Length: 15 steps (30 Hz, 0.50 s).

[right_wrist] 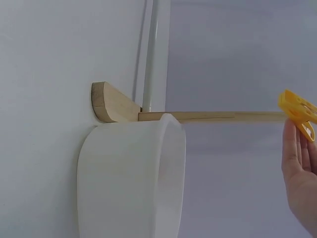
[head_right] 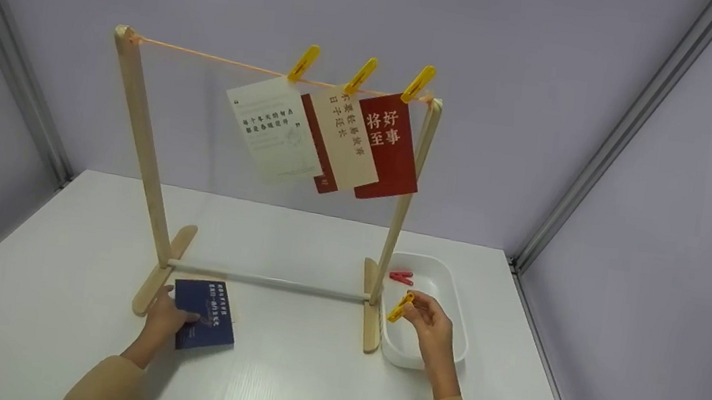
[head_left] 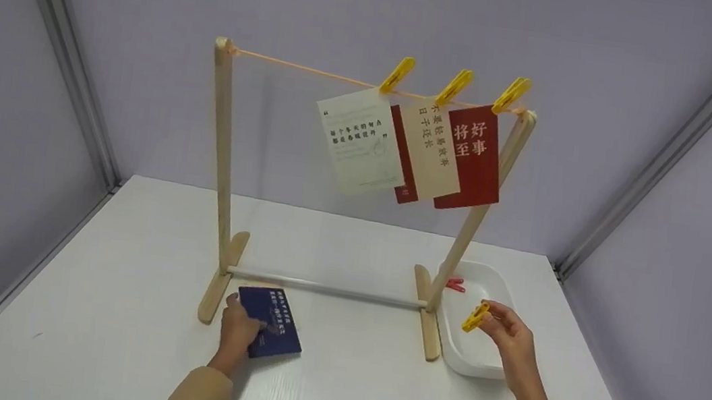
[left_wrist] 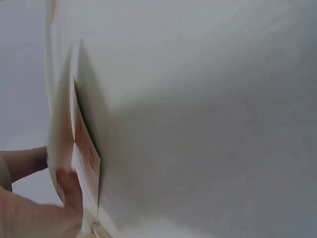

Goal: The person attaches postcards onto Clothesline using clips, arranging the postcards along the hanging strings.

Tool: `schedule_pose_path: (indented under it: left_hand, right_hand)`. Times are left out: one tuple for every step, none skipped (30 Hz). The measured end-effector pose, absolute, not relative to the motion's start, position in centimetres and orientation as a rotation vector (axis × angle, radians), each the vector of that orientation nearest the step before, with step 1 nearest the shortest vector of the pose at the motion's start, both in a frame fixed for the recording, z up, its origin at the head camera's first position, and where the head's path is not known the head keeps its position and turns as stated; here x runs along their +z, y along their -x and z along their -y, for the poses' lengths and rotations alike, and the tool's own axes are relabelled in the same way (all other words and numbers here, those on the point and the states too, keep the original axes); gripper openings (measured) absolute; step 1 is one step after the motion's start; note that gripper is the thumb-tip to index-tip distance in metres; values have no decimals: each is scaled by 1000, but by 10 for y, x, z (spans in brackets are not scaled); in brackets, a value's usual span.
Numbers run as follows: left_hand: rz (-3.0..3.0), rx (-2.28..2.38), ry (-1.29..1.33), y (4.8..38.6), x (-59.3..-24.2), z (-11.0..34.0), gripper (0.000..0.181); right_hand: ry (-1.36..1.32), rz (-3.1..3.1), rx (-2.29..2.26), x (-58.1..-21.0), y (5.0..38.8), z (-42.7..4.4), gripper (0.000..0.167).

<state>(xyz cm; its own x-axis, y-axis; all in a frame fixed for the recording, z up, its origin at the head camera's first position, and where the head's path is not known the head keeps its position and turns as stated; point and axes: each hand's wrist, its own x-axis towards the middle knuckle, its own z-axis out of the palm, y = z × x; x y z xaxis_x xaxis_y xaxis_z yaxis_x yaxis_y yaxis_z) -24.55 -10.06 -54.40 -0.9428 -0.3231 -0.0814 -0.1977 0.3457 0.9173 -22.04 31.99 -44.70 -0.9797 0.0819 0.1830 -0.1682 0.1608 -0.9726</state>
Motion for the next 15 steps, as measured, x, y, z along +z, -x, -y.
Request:
schedule_pose_path:
  left_hand:
    - [2475, -1706, -489, 243, -543, 104, 76]
    - [2468, -1734, -487, 241, -543, 107, 77]
    - [2461, -1758, -484, 239, -542, 109, 77]
    - [2459, -1780, -480, 237, -542, 111, 76]
    - [2453, -1801, -473, 235, -542, 112, 73]
    - [2445, -1823, -464, 233, -542, 113, 71]
    - [2436, -1841, -455, 232, -541, 113, 68]
    - [2421, -1861, -450, 230, -540, 113, 65]
    - [2412, -1878, -451, 229, -538, 113, 63]
    - [2403, -1894, -453, 228, -536, 113, 62]
    - [2398, -1902, -456, 228, -534, 112, 61]
    - [2389, -1915, -459, 227, -531, 111, 60]
    - [2376, -1928, -461, 227, -529, 111, 60]
    - [2360, -1949, -464, 227, -526, 110, 60]
    - [2336, -1980, -465, 227, -523, 108, 60]
  right_hand:
    - [-83, 2252, 1914, -447, 220, -320, 39]
    - [-79, 2263, 1912, -447, 220, -320, 38]
    - [-74, 2274, 1904, -446, 220, -320, 38]
    - [-69, 2286, 1897, -446, 220, -321, 38]
    - [-67, 2296, 1893, -445, 220, -320, 39]
    - [-69, 2299, 1896, -444, 221, -320, 39]
    - [-71, 2304, 1894, -442, 221, -320, 40]
    - [-77, 2309, 1891, -440, 221, -319, 40]
    - [-84, 2317, 1884, -438, 221, -319, 41]
    - [-93, 2320, 1885, -437, 222, -318, 41]
    - [-102, 2326, 1883, -434, 222, -317, 42]
    - [-112, 2333, 1877, -432, 222, -315, 42]
    - [-118, 2344, 1867, -430, 222, -314, 42]
    - [-127, 2353, 1858, -427, 222, -313, 43]
    - [-134, 2360, 1851, -424, 222, -311, 43]
